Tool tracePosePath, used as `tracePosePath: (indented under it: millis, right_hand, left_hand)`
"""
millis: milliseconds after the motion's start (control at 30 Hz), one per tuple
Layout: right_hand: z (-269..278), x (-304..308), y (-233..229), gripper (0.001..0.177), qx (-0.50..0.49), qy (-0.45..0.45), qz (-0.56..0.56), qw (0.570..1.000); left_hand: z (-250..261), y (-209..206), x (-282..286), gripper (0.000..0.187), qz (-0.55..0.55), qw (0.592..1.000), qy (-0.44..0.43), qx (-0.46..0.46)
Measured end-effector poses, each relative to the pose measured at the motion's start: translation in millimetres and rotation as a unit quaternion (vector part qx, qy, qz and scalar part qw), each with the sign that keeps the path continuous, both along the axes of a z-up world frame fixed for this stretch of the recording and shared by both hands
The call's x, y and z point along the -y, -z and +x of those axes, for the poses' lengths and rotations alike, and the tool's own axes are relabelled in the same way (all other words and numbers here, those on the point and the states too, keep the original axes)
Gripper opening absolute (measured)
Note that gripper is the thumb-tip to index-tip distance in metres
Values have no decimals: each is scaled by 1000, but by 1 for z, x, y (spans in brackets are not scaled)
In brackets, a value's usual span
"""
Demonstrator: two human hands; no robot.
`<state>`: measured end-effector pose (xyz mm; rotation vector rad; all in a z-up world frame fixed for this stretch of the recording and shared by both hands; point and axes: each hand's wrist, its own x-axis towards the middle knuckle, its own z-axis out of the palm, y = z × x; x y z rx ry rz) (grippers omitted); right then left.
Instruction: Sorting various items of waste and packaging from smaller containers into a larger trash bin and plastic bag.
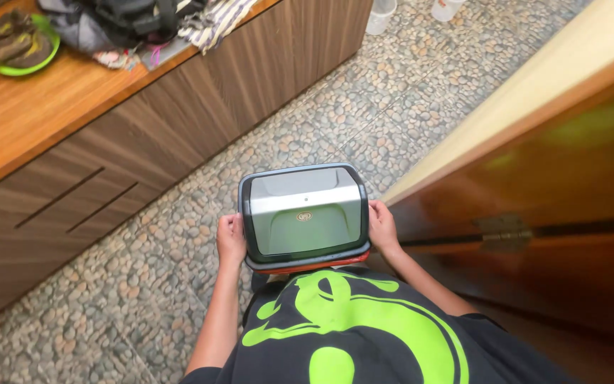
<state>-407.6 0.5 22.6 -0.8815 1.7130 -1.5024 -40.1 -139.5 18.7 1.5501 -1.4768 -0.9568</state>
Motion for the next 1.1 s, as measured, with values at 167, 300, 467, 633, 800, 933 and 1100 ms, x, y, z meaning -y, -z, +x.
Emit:
tracePosePath:
  millis: [167,300,467,633,800,933,1100]
  right_hand:
    - [-22,62,11,23,21,20,-7,1000]
    - [-40,114,15,24,26,69,-30,997]
    - [-73,170,47,25,13,161,-15,987]
    - [-98,214,47,25,41,253,3,966]
    - [-137,248,36,23,74,364,17,928]
    - [-189,267,32,23,91,413,-9,906]
    - [-277,293,32,25,94,448,-13,889]
  left_hand:
    - [-30,2,89,31,2,999,30,-13]
    - [-69,30,182,29,2,999,50,10]
    - [-151,65,303,28,-10,987,156,-33]
    - [-237,48,387,27,28,964,263,-36]
    - [-322,47,442,28,-2,937,346,-47]
    - [-398,54,474,27,4,925,377,-48]
    - [-509,76,508,27,-10,896,436,-87]
